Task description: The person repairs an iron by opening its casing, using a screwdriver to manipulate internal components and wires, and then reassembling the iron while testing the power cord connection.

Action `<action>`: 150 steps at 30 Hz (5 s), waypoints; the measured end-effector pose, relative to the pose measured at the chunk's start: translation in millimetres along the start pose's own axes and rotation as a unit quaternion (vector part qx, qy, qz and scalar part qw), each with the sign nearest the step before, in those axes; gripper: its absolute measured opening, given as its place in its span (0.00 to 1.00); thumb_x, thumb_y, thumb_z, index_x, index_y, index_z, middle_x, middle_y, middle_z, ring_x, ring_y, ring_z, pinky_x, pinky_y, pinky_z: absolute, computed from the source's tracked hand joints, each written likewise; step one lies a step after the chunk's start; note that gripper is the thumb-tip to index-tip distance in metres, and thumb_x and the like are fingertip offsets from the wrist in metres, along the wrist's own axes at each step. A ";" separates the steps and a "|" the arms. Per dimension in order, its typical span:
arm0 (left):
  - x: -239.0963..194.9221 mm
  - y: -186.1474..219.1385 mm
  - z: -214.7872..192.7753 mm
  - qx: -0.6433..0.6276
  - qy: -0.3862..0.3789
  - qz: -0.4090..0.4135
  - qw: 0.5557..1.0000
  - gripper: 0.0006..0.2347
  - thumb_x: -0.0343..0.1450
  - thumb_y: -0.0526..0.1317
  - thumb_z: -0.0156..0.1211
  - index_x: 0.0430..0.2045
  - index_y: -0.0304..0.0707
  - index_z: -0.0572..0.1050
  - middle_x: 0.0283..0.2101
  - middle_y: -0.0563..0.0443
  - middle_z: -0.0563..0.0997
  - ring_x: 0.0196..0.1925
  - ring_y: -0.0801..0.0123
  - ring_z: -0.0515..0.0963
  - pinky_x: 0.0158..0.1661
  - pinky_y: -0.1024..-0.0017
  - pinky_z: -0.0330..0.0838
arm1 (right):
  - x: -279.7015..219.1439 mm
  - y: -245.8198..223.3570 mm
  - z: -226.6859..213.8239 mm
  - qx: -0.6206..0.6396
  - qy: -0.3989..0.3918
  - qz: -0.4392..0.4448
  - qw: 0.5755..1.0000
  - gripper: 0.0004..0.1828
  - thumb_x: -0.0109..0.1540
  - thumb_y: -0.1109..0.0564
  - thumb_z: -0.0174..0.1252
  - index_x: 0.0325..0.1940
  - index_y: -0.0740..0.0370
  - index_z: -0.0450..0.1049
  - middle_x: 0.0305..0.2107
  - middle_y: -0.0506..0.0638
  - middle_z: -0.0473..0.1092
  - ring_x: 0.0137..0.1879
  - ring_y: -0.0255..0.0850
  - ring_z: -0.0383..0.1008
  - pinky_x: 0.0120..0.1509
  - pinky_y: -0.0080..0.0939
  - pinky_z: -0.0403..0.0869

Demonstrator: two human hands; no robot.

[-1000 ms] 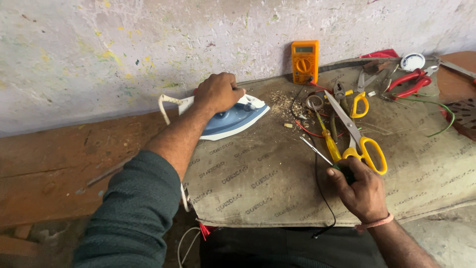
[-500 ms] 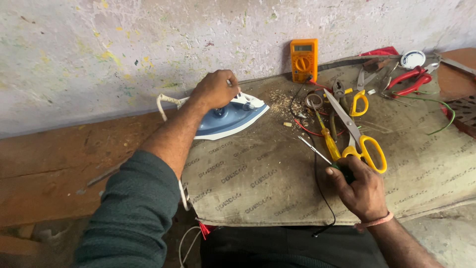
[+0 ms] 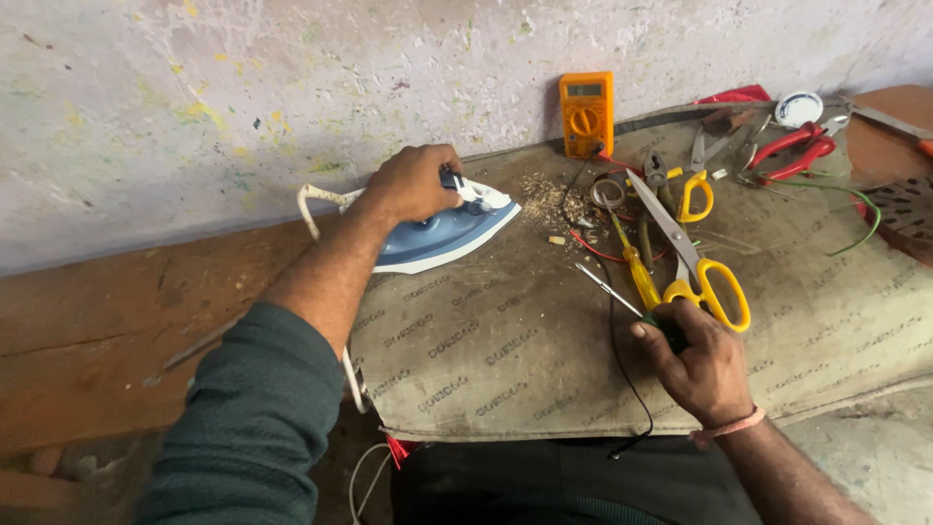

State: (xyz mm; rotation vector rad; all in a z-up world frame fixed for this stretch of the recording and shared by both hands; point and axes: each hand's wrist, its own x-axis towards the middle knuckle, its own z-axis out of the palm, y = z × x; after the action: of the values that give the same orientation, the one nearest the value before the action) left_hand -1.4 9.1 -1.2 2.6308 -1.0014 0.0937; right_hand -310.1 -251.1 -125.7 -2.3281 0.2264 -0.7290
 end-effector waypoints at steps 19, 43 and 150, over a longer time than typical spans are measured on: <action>7.8 11.7 4.3 0.038 0.001 -0.099 0.994 0.19 0.67 0.55 0.69 0.40 0.39 0.80 0.42 0.42 0.85 0.47 0.53 0.83 0.49 0.57 0.76 | 1.7 -0.8 -1.0 0.001 -0.007 -0.010 1.000 0.17 0.59 0.47 0.65 0.41 0.63 0.76 0.27 0.56 0.76 0.34 0.52 0.77 0.39 0.49 0.73; -7.5 31.3 17.1 0.133 0.016 -0.084 0.987 0.40 0.69 0.65 0.62 0.63 0.26 0.62 0.44 0.32 0.81 0.48 0.47 0.81 0.50 0.50 0.72 | 1.4 -2.8 -3.0 0.002 -0.005 -0.022 1.000 0.16 0.59 0.47 0.65 0.40 0.63 0.76 0.28 0.57 0.75 0.36 0.53 0.77 0.40 0.50 0.73; 14.4 -8.7 83.0 -0.108 0.427 0.183 0.879 0.12 0.75 0.42 0.52 0.24 0.35 0.74 0.30 0.45 0.75 0.39 0.54 0.73 0.50 0.56 0.63 | 37.3 -72.4 35.9 -0.191 -0.010 -0.423 0.886 0.22 0.52 0.62 0.61 0.51 0.66 0.75 0.44 0.57 0.74 0.43 0.48 0.75 0.43 0.48 0.74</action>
State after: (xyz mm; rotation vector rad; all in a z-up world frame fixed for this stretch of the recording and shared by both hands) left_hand 10.8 -20.6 -79.6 1.8186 -1.0488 1.0549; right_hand -261.6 -189.3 -83.8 -2.7946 -0.7825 -1.1416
